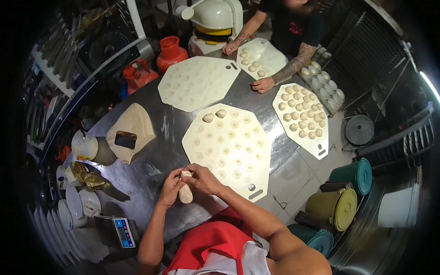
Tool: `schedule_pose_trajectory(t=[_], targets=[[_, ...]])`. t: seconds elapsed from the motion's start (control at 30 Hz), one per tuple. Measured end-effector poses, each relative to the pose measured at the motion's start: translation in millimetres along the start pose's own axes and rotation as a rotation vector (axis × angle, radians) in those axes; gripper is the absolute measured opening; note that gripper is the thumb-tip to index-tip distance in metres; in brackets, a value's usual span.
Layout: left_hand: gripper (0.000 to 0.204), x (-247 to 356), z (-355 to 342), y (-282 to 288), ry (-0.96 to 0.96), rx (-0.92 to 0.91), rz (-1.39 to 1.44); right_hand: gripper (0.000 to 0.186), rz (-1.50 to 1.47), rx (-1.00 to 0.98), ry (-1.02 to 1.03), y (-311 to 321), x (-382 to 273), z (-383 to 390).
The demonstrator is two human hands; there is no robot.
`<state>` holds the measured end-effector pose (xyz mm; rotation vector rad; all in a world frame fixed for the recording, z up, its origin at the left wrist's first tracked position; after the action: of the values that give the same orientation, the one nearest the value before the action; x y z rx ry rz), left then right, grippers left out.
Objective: The person prepares small portions of dough by hand, rolling pieces into balls and placing them into the compartments of a specialized tray, while also using a scraper and a roller to shape larger sections of dough on a metal table.
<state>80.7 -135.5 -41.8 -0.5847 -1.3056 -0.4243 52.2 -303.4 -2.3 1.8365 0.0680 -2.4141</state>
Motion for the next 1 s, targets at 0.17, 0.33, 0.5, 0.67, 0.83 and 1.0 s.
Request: schedule_pose_trajectory(t=[0.17, 0.33, 0.5, 0.67, 0.83, 1.0], targets=[[0.022, 10, 35, -10, 0.021, -0.156, -0.476, 0.028, 0.012, 0.293, -0.050, -16, -32, 38], [0.032, 31, 69, 8, 0.142, -0.329, 0.024, 0.031, -0.090, 0.219, -0.123, -65, -67, 65], [0.043, 63, 100, 36, 0.116, -0.481, 0.063, 0.032, -0.073, 0.042, 0.061, -105, -79, 67], [0.036, 39, 90, 25, 0.000, -0.378, -0.118, 0.026, -0.105, 0.336, 0.026, -87, -79, 76], [0.030, 59, 115, 45, -0.035, -0.194, -0.471, 0.076, 0.537, 0.242, -0.151, -135, -89, 68], [0.032, 81, 128, 49, -0.224, -0.079, -0.726, 0.038, 0.370, 0.263, -0.001, -150, -79, 49]])
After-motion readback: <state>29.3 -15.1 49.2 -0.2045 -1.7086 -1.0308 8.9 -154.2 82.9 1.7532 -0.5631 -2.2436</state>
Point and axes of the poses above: each hand's wrist, its own z-axis away from the middle knuckle, its own y-axis out of the back of the hand, x = y × z, the point moved 5 cm from there along -z, towards the middle knuckle, and after that the axes turned 6 degrees about -y, right-handed, at the moved point
